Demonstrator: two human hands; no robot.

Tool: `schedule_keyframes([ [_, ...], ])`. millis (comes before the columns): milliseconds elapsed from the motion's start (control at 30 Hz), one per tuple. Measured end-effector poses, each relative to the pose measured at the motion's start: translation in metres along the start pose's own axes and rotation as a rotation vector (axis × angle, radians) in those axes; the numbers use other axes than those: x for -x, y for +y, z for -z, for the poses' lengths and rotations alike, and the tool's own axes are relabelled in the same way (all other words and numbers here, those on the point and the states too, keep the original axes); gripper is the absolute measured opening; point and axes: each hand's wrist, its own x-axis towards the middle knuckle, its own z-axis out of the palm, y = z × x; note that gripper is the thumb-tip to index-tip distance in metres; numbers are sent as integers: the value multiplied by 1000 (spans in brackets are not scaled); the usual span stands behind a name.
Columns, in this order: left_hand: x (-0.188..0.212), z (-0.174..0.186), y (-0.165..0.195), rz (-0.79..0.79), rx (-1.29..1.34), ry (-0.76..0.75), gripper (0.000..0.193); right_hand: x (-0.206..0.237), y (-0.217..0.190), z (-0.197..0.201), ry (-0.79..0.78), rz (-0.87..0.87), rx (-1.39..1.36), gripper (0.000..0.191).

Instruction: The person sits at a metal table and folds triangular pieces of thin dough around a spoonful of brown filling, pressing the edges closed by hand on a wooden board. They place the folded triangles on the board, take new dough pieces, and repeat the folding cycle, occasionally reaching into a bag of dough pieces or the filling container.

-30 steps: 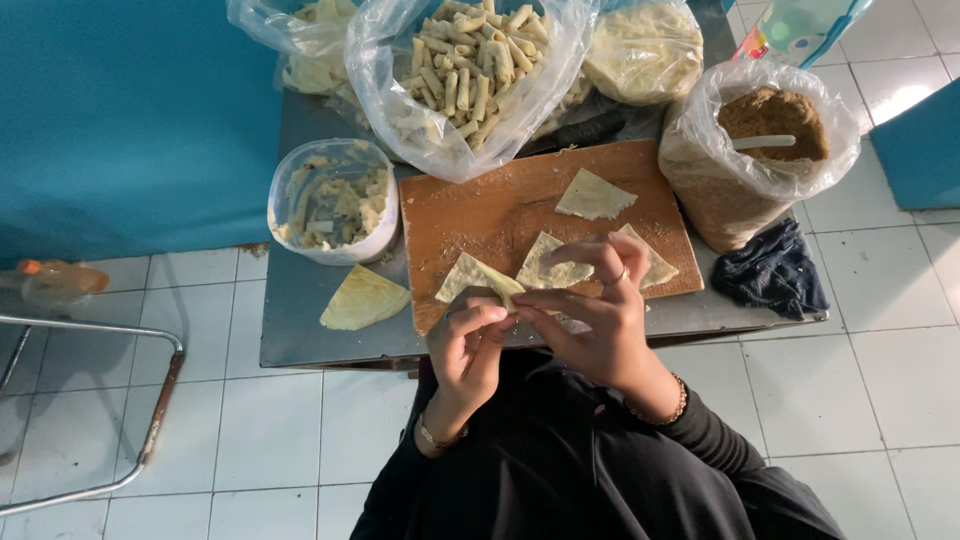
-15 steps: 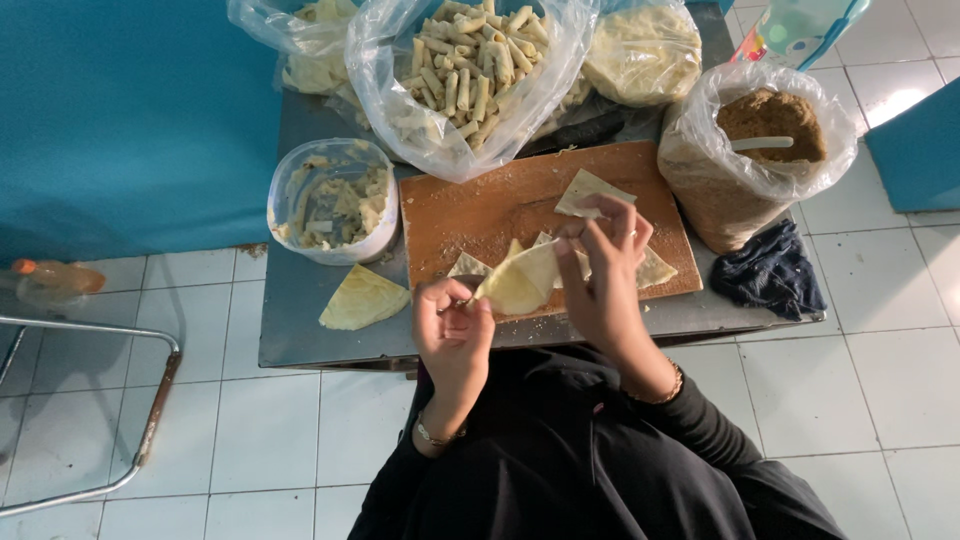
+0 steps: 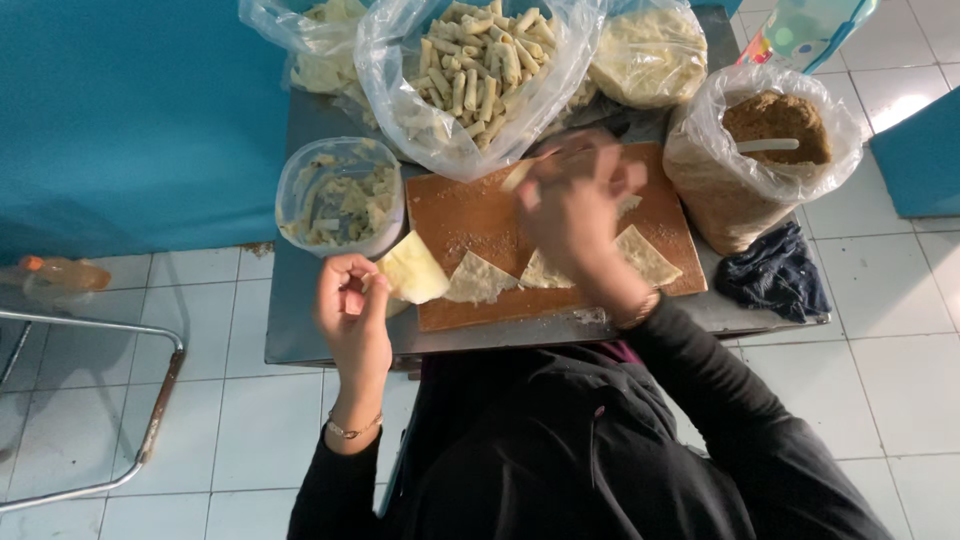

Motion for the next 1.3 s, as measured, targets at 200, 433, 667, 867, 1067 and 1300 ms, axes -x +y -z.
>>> schedule_keyframes([
  [200, 22, 39, -27, 51, -357, 169, 7, 12, -34, 17, -228, 160, -183, 16],
  [433, 44, 56, -42, -305, -1030, 117, 17, -13, -50, 42, -237, 492, -453, 31],
  [667, 41, 52, -41, -429, -1173, 37, 33, -75, -107, -19, -308, 812, -309, 54],
  [867, 39, 48, -39, -444, -1288, -83, 31, -77, -133, -51, -445, 834, -82, 61],
  [1067, 35, 39, -40, -388, -1267, -11, 29, -76, -146, -66, -541, 756, -81, 85],
  [1300, 35, 37, -41, -383, -1256, -7, 26, -65, -147, -69, -509, 681, -60, 96],
])
